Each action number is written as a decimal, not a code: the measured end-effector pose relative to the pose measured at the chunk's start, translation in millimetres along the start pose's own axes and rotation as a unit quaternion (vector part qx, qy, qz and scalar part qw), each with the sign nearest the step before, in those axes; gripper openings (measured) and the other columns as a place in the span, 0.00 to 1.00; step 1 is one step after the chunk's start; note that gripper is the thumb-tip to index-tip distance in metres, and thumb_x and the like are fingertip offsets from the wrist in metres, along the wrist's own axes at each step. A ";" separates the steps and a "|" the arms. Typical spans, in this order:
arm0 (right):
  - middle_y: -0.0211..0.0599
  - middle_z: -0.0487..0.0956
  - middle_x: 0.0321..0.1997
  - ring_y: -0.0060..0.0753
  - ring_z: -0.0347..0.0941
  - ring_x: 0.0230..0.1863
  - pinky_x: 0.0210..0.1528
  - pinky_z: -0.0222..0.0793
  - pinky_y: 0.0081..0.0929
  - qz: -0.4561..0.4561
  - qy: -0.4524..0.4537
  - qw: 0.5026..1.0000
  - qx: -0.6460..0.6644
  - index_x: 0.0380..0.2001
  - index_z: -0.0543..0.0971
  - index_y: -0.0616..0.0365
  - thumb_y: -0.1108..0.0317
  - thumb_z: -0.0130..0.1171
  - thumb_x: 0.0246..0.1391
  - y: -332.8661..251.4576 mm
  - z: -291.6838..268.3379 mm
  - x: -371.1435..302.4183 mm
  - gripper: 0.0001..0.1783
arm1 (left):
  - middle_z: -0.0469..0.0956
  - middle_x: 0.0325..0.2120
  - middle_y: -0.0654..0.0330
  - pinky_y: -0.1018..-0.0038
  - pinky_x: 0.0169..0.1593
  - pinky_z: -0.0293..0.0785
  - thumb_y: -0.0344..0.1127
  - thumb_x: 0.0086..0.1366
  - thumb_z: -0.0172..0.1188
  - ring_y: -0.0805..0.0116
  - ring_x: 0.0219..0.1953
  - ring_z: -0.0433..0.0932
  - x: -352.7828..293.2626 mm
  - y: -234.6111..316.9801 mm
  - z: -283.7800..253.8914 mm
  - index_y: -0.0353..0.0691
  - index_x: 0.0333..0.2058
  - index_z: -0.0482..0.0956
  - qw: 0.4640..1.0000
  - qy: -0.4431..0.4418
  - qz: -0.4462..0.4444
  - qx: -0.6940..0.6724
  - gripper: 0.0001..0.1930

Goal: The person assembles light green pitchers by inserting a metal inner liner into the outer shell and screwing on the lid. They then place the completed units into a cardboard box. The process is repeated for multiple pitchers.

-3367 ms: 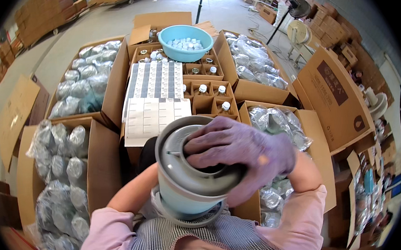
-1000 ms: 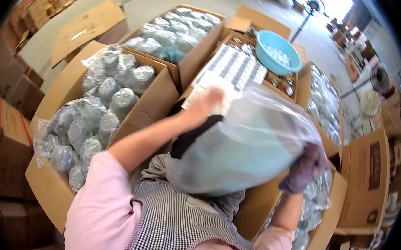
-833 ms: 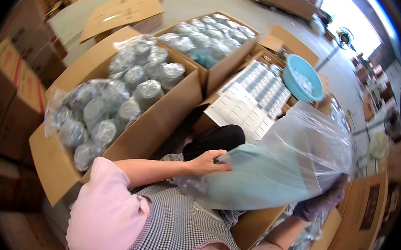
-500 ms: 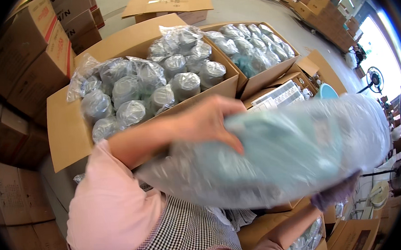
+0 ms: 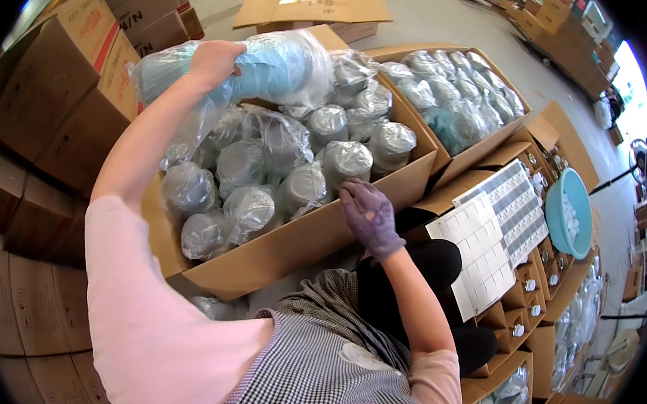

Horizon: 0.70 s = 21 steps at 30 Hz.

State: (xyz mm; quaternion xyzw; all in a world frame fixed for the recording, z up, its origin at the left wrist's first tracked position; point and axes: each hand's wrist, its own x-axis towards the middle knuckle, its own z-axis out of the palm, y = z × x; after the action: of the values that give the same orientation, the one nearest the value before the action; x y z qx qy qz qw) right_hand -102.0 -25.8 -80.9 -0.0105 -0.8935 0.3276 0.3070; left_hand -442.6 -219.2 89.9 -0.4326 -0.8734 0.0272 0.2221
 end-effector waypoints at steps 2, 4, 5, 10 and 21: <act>0.47 0.82 0.43 0.49 0.79 0.45 0.50 0.73 0.40 0.032 -0.023 0.999 -0.023 0.38 0.82 0.60 0.66 0.58 0.56 12.4 -14.8 -14.5 0.11 | 0.80 0.27 0.58 0.60 0.38 0.75 0.37 0.48 0.68 0.55 0.34 0.81 2.7 -24.5 48.6 0.45 0.35 0.80 0.996 -0.003 0.070 0.048 0.14; 0.48 0.82 0.42 0.48 0.79 0.45 0.51 0.73 0.38 0.104 -0.015 0.994 0.000 0.38 0.82 0.62 0.68 0.59 0.56 29.5 -31.0 -27.3 0.10 | 0.78 0.25 0.59 0.62 0.38 0.75 0.37 0.48 0.68 0.57 0.34 0.81 -0.6 -26.2 63.1 0.45 0.35 0.78 0.987 -0.015 0.130 0.091 0.15; 0.48 0.82 0.42 0.47 0.80 0.44 0.51 0.73 0.36 0.157 -0.005 0.987 0.022 0.38 0.82 0.63 0.69 0.59 0.57 32.8 -37.2 -29.9 0.10 | 0.79 0.26 0.60 0.62 0.39 0.75 0.36 0.49 0.67 0.57 0.34 0.81 -3.8 -24.1 71.0 0.45 0.35 0.78 0.978 -0.043 0.183 0.095 0.14; 0.47 0.82 0.42 0.45 0.79 0.45 0.51 0.73 0.34 0.194 -0.022 0.979 0.055 0.38 0.81 0.64 0.69 0.60 0.56 27.5 -35.0 -22.3 0.10 | 0.78 0.25 0.65 0.69 0.42 0.71 0.34 0.55 0.58 0.66 0.33 0.79 -17.2 -7.4 98.4 0.44 0.34 0.77 0.890 -0.109 0.398 0.192 0.07; 0.44 0.82 0.42 0.46 0.79 0.46 0.49 0.72 0.39 0.089 -0.123 0.987 -0.054 0.37 0.81 0.58 0.66 0.62 0.54 34.3 -16.4 -36.5 0.10 | 0.81 0.27 0.66 0.74 0.52 0.64 0.37 0.54 0.58 0.70 0.36 0.77 -35.0 2.4 230.8 0.47 0.22 0.80 0.792 -0.121 0.551 0.233 0.05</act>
State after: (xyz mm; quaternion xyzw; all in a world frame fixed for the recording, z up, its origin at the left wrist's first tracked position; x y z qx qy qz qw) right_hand -69.5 2.6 -111.2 -0.0656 -0.9363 0.3038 0.1634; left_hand -517.4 -211.2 -131.1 -0.7686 -0.4742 0.3998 0.1567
